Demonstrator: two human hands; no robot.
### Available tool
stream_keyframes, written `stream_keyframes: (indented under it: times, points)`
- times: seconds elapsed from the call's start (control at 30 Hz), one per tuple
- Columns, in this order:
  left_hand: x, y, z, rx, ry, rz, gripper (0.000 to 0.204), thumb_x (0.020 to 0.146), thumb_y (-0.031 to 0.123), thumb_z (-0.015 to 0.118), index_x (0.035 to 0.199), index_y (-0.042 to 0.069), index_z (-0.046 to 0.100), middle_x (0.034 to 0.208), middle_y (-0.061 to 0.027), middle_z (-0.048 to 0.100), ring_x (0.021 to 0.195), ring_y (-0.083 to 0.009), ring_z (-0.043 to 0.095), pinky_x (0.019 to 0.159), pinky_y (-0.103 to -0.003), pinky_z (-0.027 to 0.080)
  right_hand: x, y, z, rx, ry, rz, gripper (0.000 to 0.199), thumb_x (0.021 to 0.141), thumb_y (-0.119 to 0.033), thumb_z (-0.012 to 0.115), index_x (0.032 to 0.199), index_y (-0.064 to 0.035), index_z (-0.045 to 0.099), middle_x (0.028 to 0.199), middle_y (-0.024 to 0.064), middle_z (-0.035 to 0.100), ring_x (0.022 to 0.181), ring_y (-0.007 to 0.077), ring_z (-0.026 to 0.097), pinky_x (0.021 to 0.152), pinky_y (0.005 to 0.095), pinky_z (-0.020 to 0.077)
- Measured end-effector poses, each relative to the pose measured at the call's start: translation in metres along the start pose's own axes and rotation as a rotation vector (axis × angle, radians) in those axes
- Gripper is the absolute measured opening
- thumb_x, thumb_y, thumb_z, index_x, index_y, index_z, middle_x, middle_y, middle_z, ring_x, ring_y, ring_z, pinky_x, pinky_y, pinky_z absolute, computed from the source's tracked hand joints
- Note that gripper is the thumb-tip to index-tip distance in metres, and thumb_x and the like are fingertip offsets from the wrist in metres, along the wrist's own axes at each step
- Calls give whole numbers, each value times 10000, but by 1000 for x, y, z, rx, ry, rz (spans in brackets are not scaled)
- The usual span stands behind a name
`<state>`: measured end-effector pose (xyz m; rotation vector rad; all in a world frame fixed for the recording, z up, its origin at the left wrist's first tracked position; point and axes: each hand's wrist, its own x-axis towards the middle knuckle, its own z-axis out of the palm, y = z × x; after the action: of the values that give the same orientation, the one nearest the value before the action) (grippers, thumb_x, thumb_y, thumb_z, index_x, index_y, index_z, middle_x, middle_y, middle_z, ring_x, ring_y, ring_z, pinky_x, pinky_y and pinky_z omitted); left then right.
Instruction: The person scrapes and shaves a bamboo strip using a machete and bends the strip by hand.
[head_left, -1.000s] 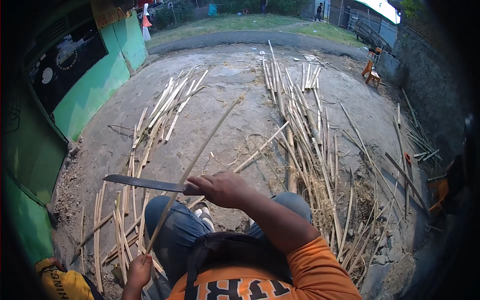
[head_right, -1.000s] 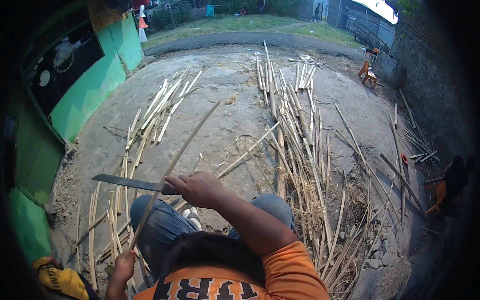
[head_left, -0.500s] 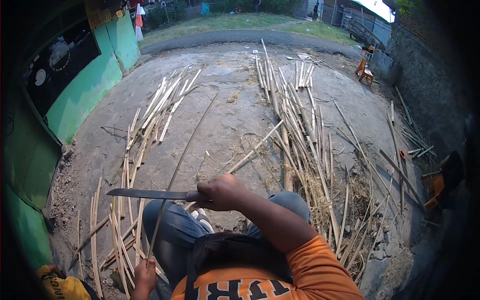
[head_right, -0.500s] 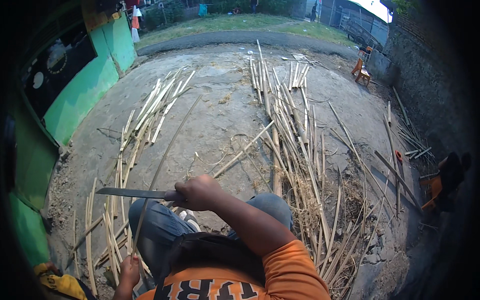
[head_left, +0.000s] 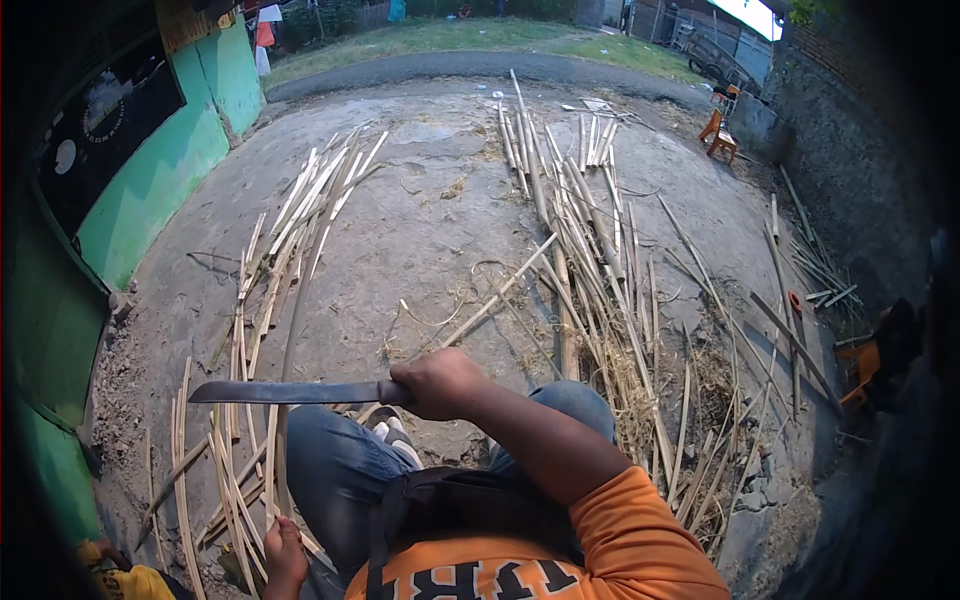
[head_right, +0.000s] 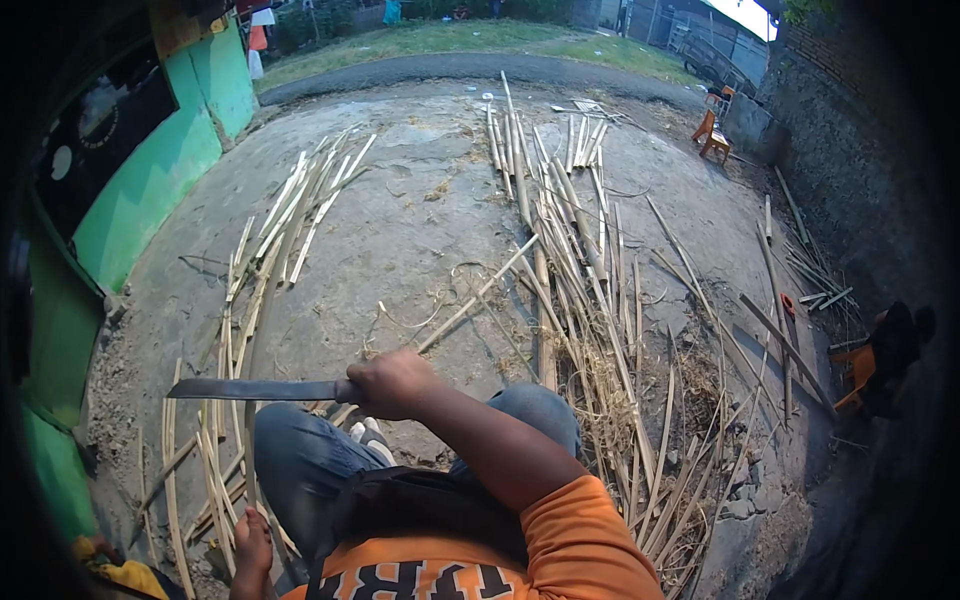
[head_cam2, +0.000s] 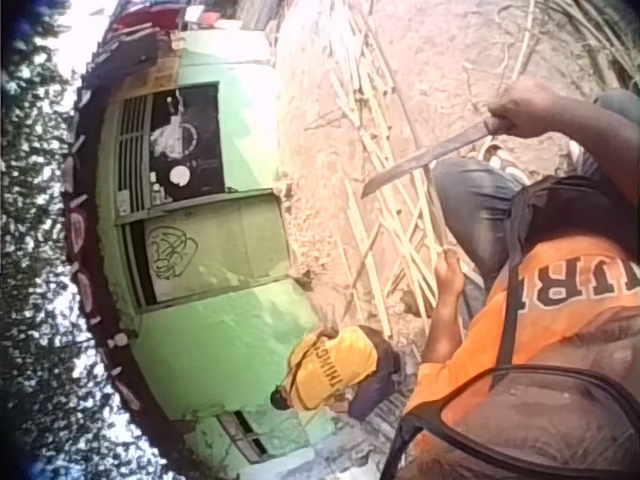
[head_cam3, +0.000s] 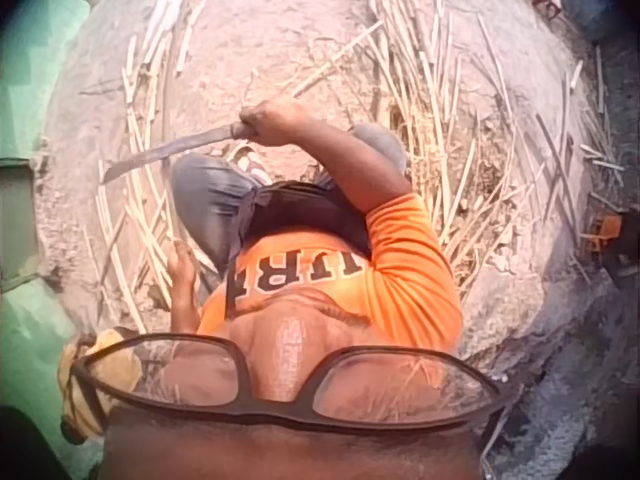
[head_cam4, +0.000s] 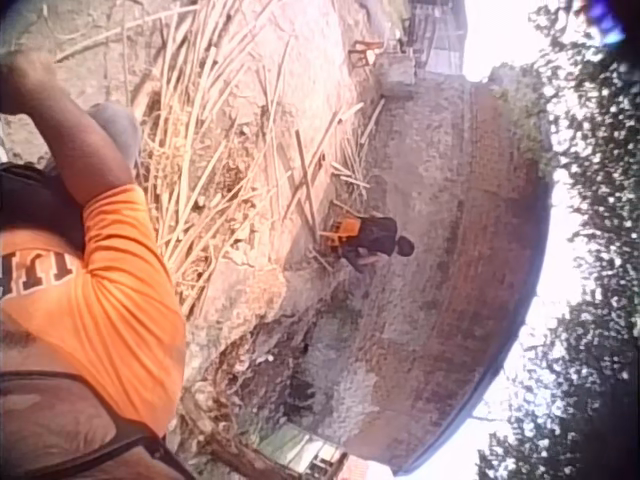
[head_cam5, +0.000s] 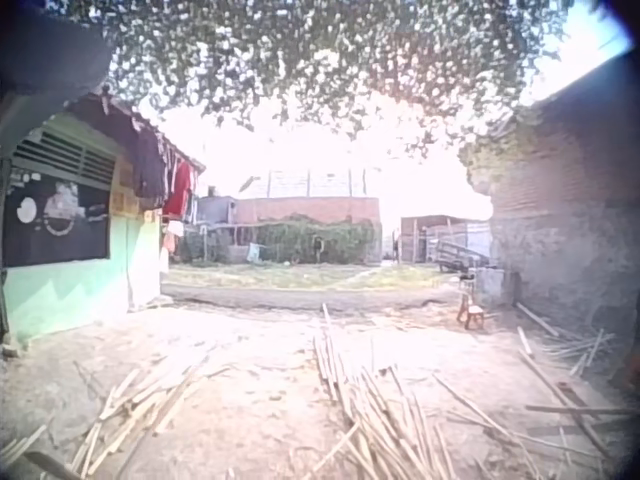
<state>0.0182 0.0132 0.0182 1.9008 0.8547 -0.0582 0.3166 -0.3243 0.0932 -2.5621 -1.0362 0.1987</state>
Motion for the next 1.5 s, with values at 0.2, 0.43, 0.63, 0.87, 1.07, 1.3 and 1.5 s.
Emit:
stream_keyframes:
  times: [0.2, 0.43, 0.63, 0.87, 1.07, 1.3, 1.5]
  points:
    - [-2, 23, 10, 371, -34, 255, 724, 1096, 651, 373, 781, 26, 559, 642, -54, 496, 634, -175, 537, 608, -384, 418, 5, 14, 9, -16, -61, -46, 410, 967, -540, 641, 979, -137, 720, 870, 143, 740, 869, 370, 742, 758, 511, 578]
    - [2, 17, 12, 309, -64, 262, 709, 1114, 605, 364, 799, 2, 566, 656, -81, 527, 640, -197, 546, 630, -381, 437, 0, 17, -7, 103, -23, 133, 362, 989, -460, 595, 1038, -139, 754, 946, 159, 756, 938, 383, 738, 806, 515, 576]
    - [-13, 30, 13, 340, -48, 233, 710, 1116, 599, 352, 843, -11, 589, 677, -119, 561, 674, -269, 601, 659, -421, 463, 7, -9, 5, 43, -190, -22, 309, 959, -391, 631, 1033, -122, 764, 964, 166, 760, 960, 385, 739, 829, 496, 581]
    - [-21, 47, 14, 503, 37, 309, 603, 1117, 511, 403, 988, -15, 668, 858, -306, 676, 903, -549, 659, 761, -577, 502, 12, 11, 7, 90, -116, 164, 343, 1000, -411, 585, 1084, -121, 747, 1011, 187, 754, 1007, 395, 725, 868, 506, 577]
    - [-24, 47, 17, 482, 59, 327, 531, 1111, 454, 477, 898, -7, 633, 756, -301, 629, 811, -557, 637, 663, -562, 482, 15, 7, 23, 56, -139, 54, 266, 963, -343, 608, 1020, -123, 747, 954, 175, 755, 947, 395, 729, 835, 515, 573]
    - [-19, 38, 17, 479, 76, 351, 576, 1114, 478, 461, 840, -12, 587, 708, -298, 604, 763, -550, 632, 629, -548, 466, 22, 10, 32, 62, -114, 31, 219, 896, -284, 642, 1018, -138, 750, 919, 172, 751, 918, 393, 731, 809, 514, 579]
    - [-17, 34, 19, 493, 64, 375, 617, 1113, 521, 438, 822, -7, 572, 676, -290, 586, 728, -534, 636, 610, -541, 467, 17, -3, 38, 54, -1, 8, 209, 930, -341, 697, 976, -147, 758, 818, 177, 712, 827, 431, 700, 733, 510, 561]
